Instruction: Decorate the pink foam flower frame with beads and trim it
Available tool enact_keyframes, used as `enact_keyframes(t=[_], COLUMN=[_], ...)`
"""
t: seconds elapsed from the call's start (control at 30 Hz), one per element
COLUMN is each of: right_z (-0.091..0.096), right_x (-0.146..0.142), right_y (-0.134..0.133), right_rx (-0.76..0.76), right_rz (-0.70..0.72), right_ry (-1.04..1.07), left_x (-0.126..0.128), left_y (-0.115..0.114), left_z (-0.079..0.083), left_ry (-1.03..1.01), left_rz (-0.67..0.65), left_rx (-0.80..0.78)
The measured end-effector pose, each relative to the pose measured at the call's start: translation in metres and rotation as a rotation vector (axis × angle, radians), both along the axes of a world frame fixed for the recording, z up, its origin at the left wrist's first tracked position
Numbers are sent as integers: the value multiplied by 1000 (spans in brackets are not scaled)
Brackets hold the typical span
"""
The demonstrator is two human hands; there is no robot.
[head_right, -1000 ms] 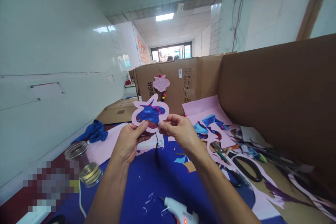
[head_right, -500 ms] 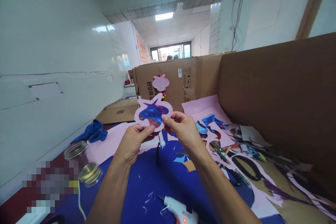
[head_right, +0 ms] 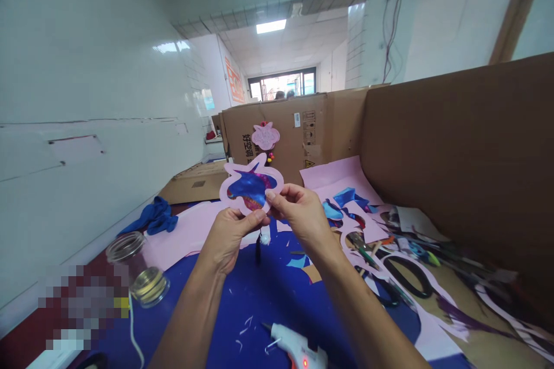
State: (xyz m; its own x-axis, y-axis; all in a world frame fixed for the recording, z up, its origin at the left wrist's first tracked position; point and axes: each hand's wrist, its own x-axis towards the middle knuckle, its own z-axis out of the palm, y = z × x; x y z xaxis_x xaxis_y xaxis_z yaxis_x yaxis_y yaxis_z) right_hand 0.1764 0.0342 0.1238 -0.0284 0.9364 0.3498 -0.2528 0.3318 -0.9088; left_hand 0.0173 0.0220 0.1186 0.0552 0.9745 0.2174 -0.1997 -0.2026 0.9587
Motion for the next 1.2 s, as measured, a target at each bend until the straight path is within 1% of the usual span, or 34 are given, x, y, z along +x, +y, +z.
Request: enact_keyframes(t=[0.1,0.27,0.4,0.6,0.7,0.77,0.87,0.97,1.03,1.13,1.2], right_z=[0,-1,-4,-2,1,2,2,0,-1,2,5], right_x=[2,4,5,7,11,15,20,22,22,23,25], right_y=[1,4,5,5,3,2,2,3,4,3,1], right_rx=[2,-8,-9,-26,-22,-17,-28,-47,-37,-14,-11], right_rz=[-15,-22,-14,-3,-10,24,114,175,184,139,46], right_ry=[0,5,18,-3,-69,-140,-228,-262,-277,-316,-362], left_x=[-1,-3,-3,-11,-20,-27,-35,-36,-34,-33,-35], left_y=[2,4,4,2,2,2,3,3,3,4,6], left_z=[-1,-2,-1,2,7,9,10,9,8,9,10], left_ry=[-33,-76,-100,-58,-44,-48,-2,10,14,11,-18], left_rz=[-7,52,37,34,31,35,10,-29,-42,5,54], left_rx=[1,-14,-31,-31,-39,-44,-59,-116,-137,-132,-132])
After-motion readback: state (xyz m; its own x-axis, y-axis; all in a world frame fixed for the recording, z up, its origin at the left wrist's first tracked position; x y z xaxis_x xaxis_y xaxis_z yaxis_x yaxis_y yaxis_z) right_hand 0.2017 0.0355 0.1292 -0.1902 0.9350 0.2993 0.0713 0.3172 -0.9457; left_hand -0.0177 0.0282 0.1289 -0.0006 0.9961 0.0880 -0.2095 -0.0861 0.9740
